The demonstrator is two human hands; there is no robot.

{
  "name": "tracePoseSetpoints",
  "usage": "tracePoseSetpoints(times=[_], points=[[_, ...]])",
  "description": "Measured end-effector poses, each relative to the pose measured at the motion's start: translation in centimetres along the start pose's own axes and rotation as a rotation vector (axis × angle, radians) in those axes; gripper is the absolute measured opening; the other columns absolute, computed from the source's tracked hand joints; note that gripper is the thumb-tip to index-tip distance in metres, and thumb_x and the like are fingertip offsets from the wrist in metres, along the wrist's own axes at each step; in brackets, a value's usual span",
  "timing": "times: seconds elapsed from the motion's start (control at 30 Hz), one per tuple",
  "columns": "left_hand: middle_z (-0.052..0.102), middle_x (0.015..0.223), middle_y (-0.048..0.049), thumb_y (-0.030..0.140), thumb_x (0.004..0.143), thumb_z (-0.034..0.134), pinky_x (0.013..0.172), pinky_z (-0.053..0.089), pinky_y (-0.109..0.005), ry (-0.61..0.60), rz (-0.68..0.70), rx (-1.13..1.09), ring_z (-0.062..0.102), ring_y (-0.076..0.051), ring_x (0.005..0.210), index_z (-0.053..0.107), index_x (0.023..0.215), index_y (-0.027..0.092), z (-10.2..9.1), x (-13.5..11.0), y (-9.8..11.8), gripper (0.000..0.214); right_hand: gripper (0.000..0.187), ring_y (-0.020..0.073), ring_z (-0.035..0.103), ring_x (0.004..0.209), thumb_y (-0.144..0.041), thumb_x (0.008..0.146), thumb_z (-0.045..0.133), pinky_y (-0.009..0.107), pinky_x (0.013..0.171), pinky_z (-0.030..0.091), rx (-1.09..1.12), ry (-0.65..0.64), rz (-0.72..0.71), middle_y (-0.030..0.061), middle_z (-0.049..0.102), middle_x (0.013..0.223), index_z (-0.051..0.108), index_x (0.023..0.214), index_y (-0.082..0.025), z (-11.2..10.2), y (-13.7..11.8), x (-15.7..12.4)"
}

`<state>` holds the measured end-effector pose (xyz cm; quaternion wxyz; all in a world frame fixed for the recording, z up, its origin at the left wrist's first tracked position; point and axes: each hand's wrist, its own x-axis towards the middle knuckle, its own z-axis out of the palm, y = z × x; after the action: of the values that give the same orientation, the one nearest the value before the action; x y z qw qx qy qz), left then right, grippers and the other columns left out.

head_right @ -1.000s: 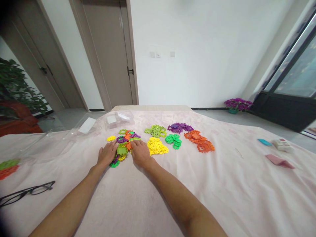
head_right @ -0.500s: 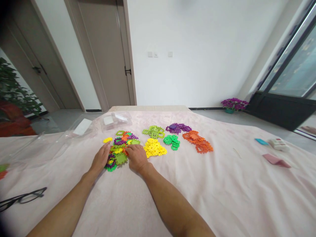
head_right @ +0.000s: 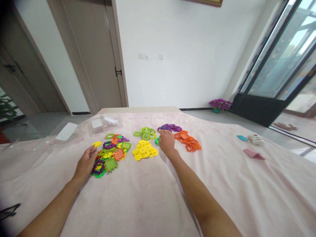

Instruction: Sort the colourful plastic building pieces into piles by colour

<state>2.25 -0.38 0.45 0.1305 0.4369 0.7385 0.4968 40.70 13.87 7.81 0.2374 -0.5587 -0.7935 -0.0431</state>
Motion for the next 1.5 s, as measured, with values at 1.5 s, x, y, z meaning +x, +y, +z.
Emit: tracePoseSetpoints(times=[1.5], points=[[0.061, 0.140, -0.0117, 0.047, 0.089, 0.044, 0.116, 0.037, -0.041, -0.080, 0.015, 0.185, 0.056, -0.026, 0.130, 0.056, 0.138, 0.016, 0.4, 0.7, -0.4, 0.059, 0.058, 0.0373, 0.012, 0.152, -0.057, 0.100, 0.041, 0.078, 0.109, 0.017, -0.165, -0.349, 0.143, 0.0045, 0.023, 0.167, 0.032, 0.155, -0.042, 8.7, 11.4, 12.0]])
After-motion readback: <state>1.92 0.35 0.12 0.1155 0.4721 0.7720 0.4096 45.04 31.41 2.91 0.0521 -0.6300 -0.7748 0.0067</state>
